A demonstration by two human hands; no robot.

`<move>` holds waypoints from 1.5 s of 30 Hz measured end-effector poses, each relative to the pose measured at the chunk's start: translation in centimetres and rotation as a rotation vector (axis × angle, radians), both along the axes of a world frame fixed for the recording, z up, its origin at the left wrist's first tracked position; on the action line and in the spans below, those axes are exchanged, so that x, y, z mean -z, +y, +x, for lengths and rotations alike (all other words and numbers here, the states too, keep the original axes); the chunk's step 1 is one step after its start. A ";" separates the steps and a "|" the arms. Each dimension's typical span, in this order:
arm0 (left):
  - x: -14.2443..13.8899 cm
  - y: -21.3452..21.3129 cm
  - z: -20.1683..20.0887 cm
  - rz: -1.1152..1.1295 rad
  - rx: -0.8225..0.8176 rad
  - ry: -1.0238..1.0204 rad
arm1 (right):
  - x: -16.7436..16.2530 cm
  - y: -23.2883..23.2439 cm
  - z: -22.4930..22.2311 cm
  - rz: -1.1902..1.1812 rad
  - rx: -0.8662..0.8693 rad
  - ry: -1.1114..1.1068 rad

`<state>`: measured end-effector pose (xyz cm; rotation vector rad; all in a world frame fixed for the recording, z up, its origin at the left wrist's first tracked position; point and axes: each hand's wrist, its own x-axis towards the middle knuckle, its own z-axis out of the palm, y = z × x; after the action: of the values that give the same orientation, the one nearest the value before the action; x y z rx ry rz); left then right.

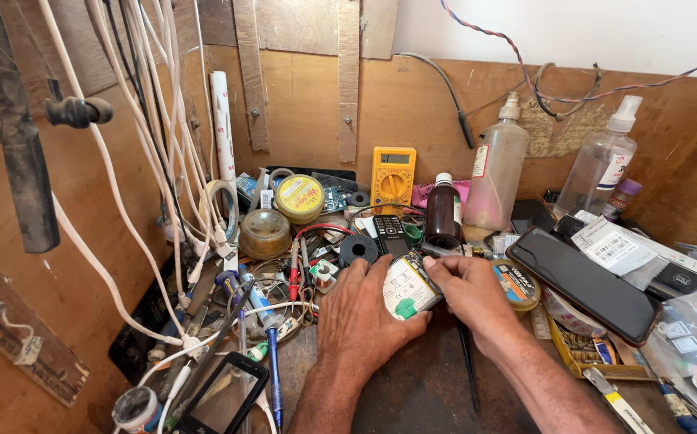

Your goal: The person removes the battery from a disassembled mobile phone, then uses a small black tool to carefully pry and disconnect a ribbon cable from the motherboard. The person continues to manipulate the internal components of the phone.

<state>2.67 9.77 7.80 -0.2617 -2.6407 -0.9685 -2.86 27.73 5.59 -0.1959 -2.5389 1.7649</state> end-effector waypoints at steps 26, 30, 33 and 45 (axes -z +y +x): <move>0.0 0.2 0.3 0.047 0.005 0.072 | -0.3 -1.6 1.2 -0.170 -0.017 0.155; 0.1 0.3 0.3 0.035 0.009 0.076 | -0.2 -1.5 0.9 -0.166 0.009 0.141; 0.3 0.2 0.2 0.029 0.014 0.088 | 0.2 -1.5 0.7 -0.137 0.012 0.164; 0.1 0.4 0.5 0.057 0.030 0.167 | -0.1 1.4 1.7 -0.486 -0.212 0.009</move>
<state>3.17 10.15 7.69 -0.3534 -2.4607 -0.9852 -1.21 29.17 5.71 0.0714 -2.1442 2.4307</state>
